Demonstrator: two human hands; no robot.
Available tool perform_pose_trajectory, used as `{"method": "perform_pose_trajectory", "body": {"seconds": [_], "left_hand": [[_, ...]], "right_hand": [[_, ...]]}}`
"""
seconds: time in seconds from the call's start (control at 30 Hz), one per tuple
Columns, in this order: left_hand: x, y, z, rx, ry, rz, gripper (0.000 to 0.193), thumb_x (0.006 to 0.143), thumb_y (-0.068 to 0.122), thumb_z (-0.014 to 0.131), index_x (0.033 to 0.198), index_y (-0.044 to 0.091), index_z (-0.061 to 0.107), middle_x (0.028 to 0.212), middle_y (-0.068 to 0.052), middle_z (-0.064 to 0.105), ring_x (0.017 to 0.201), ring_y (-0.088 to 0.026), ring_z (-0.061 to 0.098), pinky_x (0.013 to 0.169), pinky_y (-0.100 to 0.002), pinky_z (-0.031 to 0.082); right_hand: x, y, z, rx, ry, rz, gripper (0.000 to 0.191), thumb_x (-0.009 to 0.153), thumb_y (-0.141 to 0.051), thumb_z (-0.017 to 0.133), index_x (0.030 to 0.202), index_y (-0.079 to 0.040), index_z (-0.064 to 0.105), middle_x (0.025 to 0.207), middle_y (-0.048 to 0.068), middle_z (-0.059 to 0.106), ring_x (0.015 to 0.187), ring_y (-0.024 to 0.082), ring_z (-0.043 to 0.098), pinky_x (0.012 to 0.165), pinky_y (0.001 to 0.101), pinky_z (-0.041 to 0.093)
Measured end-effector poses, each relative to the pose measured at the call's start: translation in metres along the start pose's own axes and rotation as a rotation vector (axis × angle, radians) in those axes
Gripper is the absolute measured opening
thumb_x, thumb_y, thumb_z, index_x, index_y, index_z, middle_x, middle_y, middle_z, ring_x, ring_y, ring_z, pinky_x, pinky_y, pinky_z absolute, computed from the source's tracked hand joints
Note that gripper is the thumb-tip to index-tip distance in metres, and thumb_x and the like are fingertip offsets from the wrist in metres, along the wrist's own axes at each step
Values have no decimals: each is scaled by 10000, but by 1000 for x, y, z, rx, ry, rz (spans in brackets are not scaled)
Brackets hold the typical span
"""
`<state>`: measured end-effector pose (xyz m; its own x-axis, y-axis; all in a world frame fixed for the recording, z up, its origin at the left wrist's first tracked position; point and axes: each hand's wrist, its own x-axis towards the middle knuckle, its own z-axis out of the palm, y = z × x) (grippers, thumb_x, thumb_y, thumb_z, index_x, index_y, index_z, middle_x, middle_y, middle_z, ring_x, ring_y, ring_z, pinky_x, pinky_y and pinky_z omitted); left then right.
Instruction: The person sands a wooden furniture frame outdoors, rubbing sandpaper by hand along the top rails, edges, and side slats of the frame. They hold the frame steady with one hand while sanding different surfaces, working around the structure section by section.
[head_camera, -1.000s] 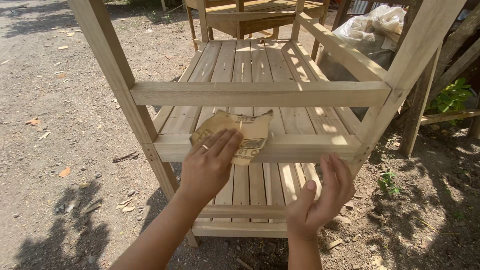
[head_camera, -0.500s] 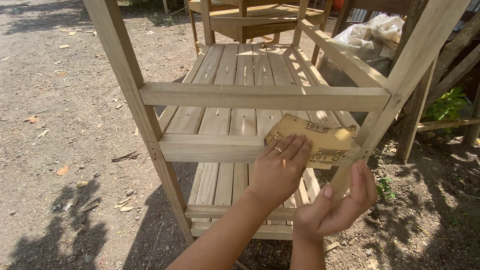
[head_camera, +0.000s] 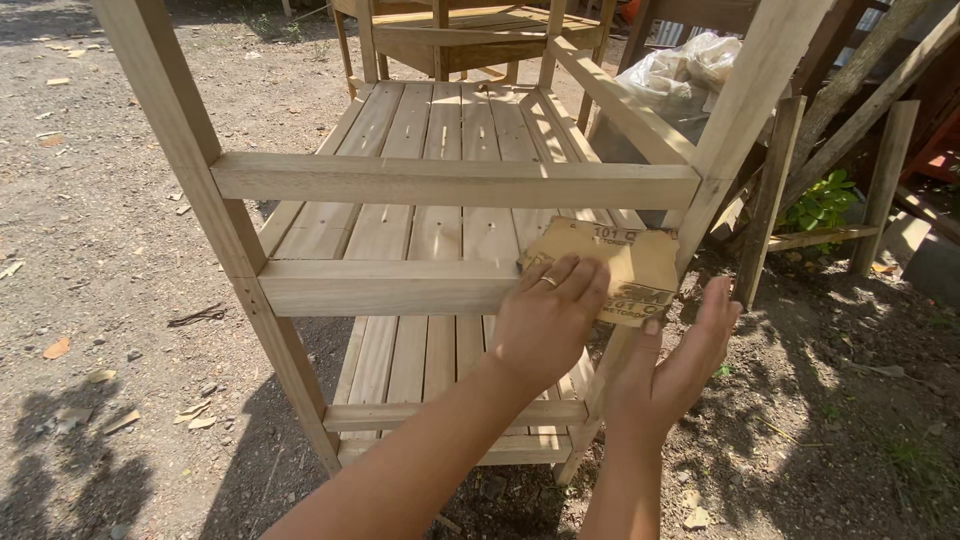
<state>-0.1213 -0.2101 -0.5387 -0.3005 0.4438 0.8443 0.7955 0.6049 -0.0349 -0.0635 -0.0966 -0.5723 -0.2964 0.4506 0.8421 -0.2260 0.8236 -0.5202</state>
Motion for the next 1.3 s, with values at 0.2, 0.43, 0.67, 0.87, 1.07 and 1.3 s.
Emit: {"method": "perform_pose_trajectory", "body": {"seconds": [0.2,0.43,0.67,0.87,1.07,1.3], "left_hand": [[0,-6,33,-28,-25,56,438,850,71,628,1288,66,645,1331,-116,679,1256,-275,653,1078,-427,469],[-23,-42,-22,82,-124,6,523,792,198,676,1293,53,637,1310,-118,680,1255,-273,606,1037,-471,465],[62,43,32,121,-481,-204,520,878,275,671,1293,-25,578,1226,-161,673,1274,-321,589,1014,-615,429],[43,43,51,230,-124,-79,647,753,256,683,1315,-43,566,1194,-206,685,1107,-304,666,998,-611,427],[59,50,45,146,-377,-219,492,874,218,660,1271,-62,587,1131,-196,695,1060,-309,696,1046,-531,449],[51,39,41,140,-311,-121,524,858,189,632,1318,-54,566,1186,-192,685,1064,-302,674,1003,-473,469]], "right_hand": [[19,-23,-34,185,138,145,587,1056,17,460,1624,-11,314,1643,158,375,1582,306,328,1314,490,247],[24,-26,-39,282,225,245,555,977,81,482,1519,-23,430,1483,148,507,1410,246,497,1097,395,488],[23,-8,-35,387,228,138,422,983,80,495,1394,25,571,1221,126,660,1166,201,637,1036,359,535],[20,-11,-28,393,213,150,404,947,71,494,1326,15,623,1131,101,695,1080,181,668,986,350,553],[21,-19,-26,333,141,169,434,949,30,515,1376,7,588,1242,127,663,1199,221,627,1087,419,490],[24,-16,-28,185,-8,157,548,1037,-203,458,1567,-70,419,1659,184,340,1588,355,237,1270,520,213]]}}
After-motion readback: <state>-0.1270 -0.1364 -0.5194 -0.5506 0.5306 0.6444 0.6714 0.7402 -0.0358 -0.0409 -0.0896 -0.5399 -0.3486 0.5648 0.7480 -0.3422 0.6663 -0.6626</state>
